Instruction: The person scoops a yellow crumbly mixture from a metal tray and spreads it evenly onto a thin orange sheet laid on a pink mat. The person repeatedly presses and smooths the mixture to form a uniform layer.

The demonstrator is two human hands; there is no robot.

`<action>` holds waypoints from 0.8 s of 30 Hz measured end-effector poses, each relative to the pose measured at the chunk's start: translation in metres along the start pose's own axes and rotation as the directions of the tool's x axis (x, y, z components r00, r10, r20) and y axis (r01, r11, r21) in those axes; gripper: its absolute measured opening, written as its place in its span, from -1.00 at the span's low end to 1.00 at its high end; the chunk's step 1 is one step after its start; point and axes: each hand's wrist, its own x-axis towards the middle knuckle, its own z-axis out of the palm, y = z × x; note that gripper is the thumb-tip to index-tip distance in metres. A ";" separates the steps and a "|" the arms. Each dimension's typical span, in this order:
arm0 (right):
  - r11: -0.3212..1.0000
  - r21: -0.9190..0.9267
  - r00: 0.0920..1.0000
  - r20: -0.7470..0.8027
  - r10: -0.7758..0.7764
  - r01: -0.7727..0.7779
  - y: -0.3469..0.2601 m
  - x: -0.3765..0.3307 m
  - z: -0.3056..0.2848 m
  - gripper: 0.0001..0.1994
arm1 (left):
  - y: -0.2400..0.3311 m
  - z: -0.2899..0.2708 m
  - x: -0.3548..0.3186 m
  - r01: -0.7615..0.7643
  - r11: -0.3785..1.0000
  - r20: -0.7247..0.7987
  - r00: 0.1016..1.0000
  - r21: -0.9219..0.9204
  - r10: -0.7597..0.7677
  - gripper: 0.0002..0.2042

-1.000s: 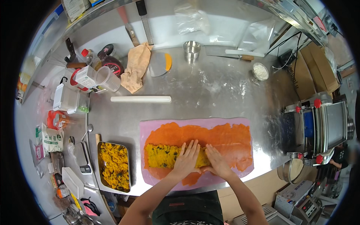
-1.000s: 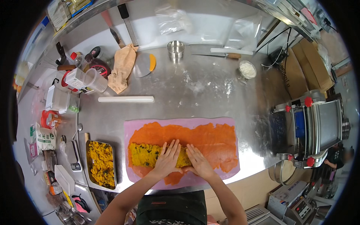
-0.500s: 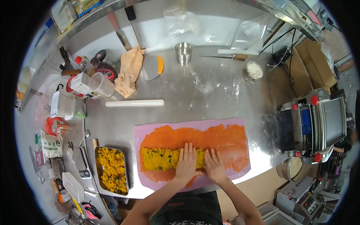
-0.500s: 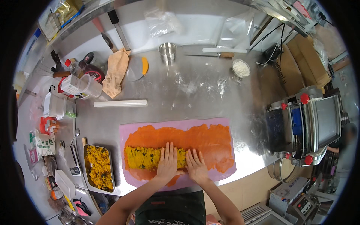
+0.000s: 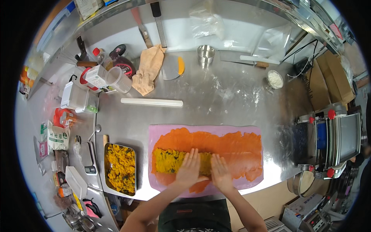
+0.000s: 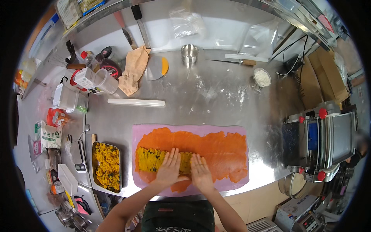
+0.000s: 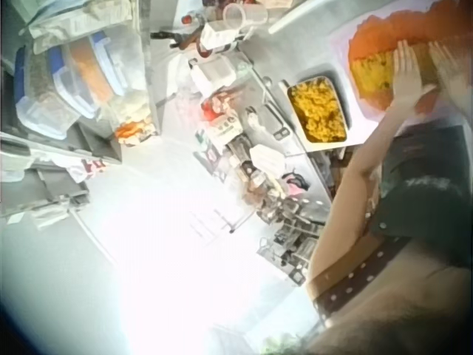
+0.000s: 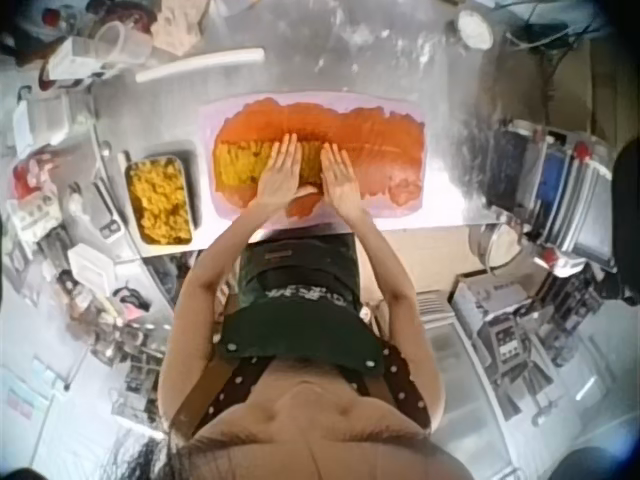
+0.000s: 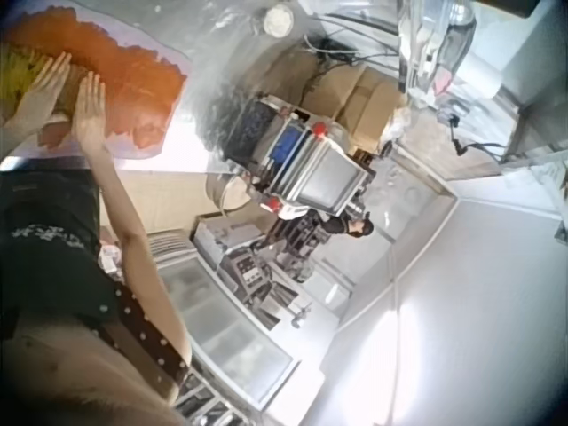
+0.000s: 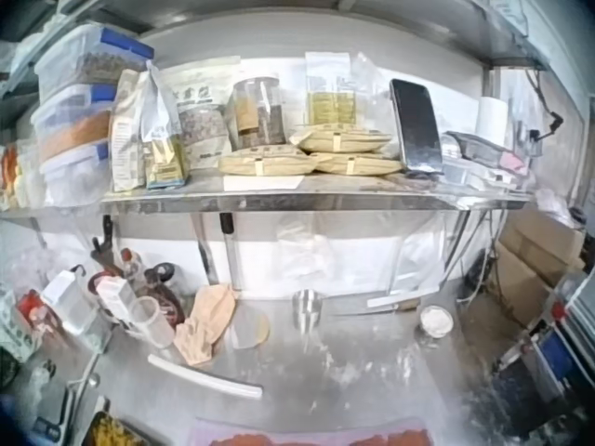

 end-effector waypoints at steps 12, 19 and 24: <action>0.991 -0.032 0.967 0.224 -0.118 0.128 -0.021 0.014 0.015 -0.35 | -0.064 -0.011 -0.041 0.011 1.000 -0.043 0.999 -0.025 -0.012 0.09; 0.974 -0.220 0.974 0.228 0.000 0.052 -0.031 0.028 0.043 -0.27 | -0.071 -0.004 -0.021 -0.016 1.000 -0.091 0.996 -0.020 0.014 -0.06; 0.971 -0.240 0.973 0.220 0.068 -0.013 -0.036 0.030 0.045 -0.23 | -0.067 -0.012 -0.029 0.029 0.999 -0.049 0.998 -0.046 -0.031 0.02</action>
